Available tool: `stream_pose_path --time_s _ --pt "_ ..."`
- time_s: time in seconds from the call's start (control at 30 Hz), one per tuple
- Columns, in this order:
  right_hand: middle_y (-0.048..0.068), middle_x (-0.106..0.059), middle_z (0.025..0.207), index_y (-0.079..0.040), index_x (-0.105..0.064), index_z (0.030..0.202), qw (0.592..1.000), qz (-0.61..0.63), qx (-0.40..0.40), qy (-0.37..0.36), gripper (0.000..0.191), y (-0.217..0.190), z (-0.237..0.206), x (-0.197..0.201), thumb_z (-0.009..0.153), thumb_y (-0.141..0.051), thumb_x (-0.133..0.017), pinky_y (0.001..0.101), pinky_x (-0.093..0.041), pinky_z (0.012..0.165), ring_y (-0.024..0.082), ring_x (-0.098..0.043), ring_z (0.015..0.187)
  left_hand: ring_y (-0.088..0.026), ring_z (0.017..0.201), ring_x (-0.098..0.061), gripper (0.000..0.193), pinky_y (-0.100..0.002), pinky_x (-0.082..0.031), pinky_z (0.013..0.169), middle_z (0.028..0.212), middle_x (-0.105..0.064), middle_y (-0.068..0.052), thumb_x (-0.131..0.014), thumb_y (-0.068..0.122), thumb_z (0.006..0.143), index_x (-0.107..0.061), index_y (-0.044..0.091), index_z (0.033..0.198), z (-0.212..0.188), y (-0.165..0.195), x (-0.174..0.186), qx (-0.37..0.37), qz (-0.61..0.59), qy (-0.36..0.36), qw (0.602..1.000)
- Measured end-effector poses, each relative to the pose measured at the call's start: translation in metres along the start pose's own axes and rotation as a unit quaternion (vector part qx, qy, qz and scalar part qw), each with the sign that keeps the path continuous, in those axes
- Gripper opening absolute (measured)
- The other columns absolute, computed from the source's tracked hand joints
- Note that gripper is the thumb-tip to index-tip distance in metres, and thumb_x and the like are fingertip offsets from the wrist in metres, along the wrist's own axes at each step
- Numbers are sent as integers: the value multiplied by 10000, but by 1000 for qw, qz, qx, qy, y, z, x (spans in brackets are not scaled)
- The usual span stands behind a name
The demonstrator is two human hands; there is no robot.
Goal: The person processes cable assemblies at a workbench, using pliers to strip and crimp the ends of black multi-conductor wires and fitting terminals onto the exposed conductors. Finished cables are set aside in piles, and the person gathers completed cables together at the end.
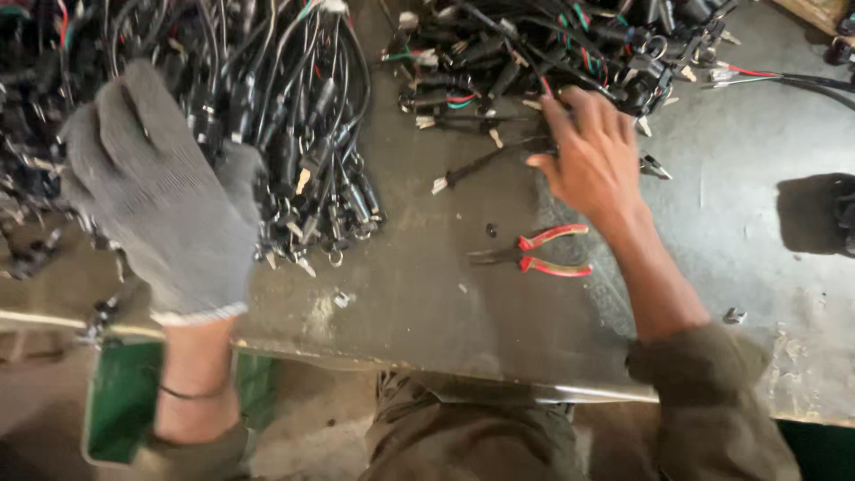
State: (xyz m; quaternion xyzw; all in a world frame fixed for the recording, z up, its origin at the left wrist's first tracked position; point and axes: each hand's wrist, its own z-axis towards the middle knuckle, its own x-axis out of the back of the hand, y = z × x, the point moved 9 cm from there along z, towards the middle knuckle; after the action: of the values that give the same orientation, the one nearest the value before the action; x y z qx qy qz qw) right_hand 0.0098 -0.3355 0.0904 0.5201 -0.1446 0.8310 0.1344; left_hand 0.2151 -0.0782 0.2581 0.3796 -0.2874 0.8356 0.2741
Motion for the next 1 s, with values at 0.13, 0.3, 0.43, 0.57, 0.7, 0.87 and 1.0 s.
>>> stream_pose_path --time_s 0.13,0.3,0.43,0.57,0.7,0.87,1.0 --pt "94 -644 1239 -121 -682 1146 999 -41 -5 -21 312 15 23 -22 858 -199 -770 482 -456 987 329 -591 1207 -361 1421 -477 602 -532 -383 1196 1495 -529 -201 -563 414 1068 -483 34 1527 -38 64 -21 -66 -279 -64 956" --pt "155 -696 1176 -70 -660 1299 983 160 -85 35 255 55 40 -2 1053 -132 -639 435 -543 851 314 -674 1022 -330 1233 -534 549 -494 -425 1027 1320 -599 -113 -709 362 909 -606 85 1371 -72 132 -73 -128 -381 -99 910" --pt "155 -713 1020 -66 -648 1237 971 87 -220 31 218 97 78 1 1113 -242 -614 491 -520 789 357 -676 965 -310 1248 -555 516 -499 -427 1037 1318 -604 -92 -715 301 921 -596 80 1373 -66 167 -101 -124 -430 -143 883" --pt "186 -644 1133 -3 -631 1186 989 -37 -131 58 548 78 137 -11 886 -400 -862 496 -529 700 384 -632 1002 -316 1208 -570 538 -500 -431 1015 1271 -623 -96 -718 274 856 -603 109 1355 -54 188 -109 -126 -429 -136 884" --pt "152 -596 1173 -35 -645 1126 990 -26 -136 16 549 68 151 -45 774 -374 -895 469 -531 725 376 -582 1083 -361 1192 -567 534 -494 -442 1017 1280 -623 -150 -714 314 941 -583 91 1408 -19 176 -123 -20 -443 -74 893" --pt "141 -591 1164 -33 -641 1186 994 -36 -101 14 568 71 145 -50 815 -376 -901 448 -510 881 357 -572 1090 -439 1072 -611 659 -540 -460 916 1203 -662 -237 -676 446 924 -555 9 1402 61 164 -177 141 -423 -98 890" --pt "127 -606 1118 -80 -657 1170 993 -33 -116 3 567 76 145 -43 794 -428 -901 484 -473 882 360 -563 1072 -440 1067 -629 712 -533 -494 926 1107 -661 -251 -606 671 934 -629 29 1241 108 163 -224 218 -335 -216 891"
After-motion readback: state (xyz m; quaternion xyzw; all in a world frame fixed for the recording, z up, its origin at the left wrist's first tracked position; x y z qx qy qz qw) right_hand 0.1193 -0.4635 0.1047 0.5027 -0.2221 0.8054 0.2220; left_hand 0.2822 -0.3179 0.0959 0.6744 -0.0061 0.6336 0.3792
